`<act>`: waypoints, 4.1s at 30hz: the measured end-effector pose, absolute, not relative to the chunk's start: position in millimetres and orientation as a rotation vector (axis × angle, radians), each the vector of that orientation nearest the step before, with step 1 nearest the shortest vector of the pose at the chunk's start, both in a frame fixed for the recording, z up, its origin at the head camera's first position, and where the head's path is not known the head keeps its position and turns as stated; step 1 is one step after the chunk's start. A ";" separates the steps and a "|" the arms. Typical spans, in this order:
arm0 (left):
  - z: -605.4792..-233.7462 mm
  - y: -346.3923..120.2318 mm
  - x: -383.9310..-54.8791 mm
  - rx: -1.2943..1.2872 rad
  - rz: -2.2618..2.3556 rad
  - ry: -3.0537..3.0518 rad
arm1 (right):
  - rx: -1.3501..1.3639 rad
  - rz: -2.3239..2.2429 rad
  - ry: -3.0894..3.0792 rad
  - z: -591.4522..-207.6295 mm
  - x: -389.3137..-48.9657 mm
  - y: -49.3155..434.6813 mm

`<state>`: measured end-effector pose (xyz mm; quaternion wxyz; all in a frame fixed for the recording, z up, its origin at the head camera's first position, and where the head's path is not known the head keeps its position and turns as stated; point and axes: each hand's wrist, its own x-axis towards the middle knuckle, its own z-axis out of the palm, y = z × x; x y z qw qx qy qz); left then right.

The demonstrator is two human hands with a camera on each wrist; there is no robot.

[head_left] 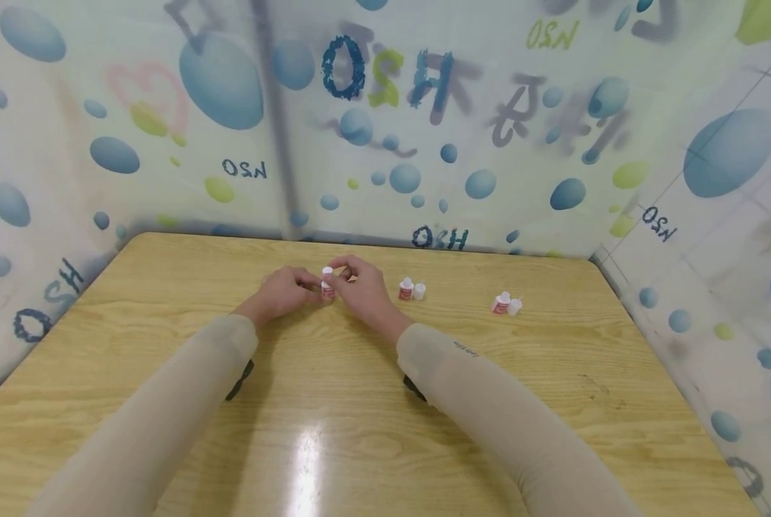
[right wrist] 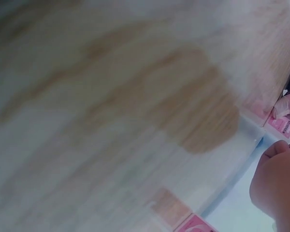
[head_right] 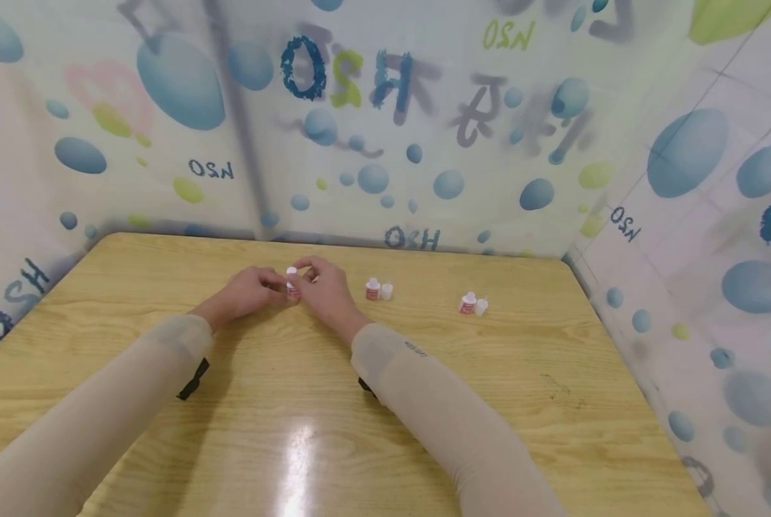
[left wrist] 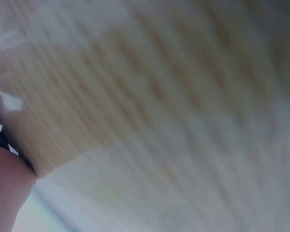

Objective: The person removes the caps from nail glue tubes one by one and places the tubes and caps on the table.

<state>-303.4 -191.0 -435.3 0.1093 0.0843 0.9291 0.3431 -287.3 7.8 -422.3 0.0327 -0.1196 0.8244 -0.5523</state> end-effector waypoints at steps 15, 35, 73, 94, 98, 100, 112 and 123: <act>-431.8 -188.9 -305.1 0.260 0.986 2.743 | -0.381 -1.713 2.534 -420.5 -287.1 11.2; -433.9 -191.9 -305.0 0.245 0.989 2.740 | -0.360 -1.788 2.532 -419.8 -285.7 7.5; -435.8 -191.8 -304.6 0.229 1.011 2.731 | -0.158 -1.922 2.554 -414.7 -285.5 12.7; -432.1 -190.0 -303.5 0.230 0.986 2.745 | -0.318 -1.853 2.633 -408.8 -281.0 8.8; -431.6 -190.4 -302.6 0.214 0.989 2.727 | -0.260 -1.837 2.640 -406.7 -279.0 10.4; -431.7 -190.6 -302.8 0.202 0.990 2.722 | -0.213 -1.848 2.614 -406.2 -278.6 12.0; -431.8 -191.4 -302.1 0.220 0.991 2.747 | -0.136 -1.815 2.525 -408.5 -277.7 17.0; -433.5 -190.5 -302.7 0.230 0.972 2.740 | -0.219 -1.532 2.682 -418.1 -285.4 17.0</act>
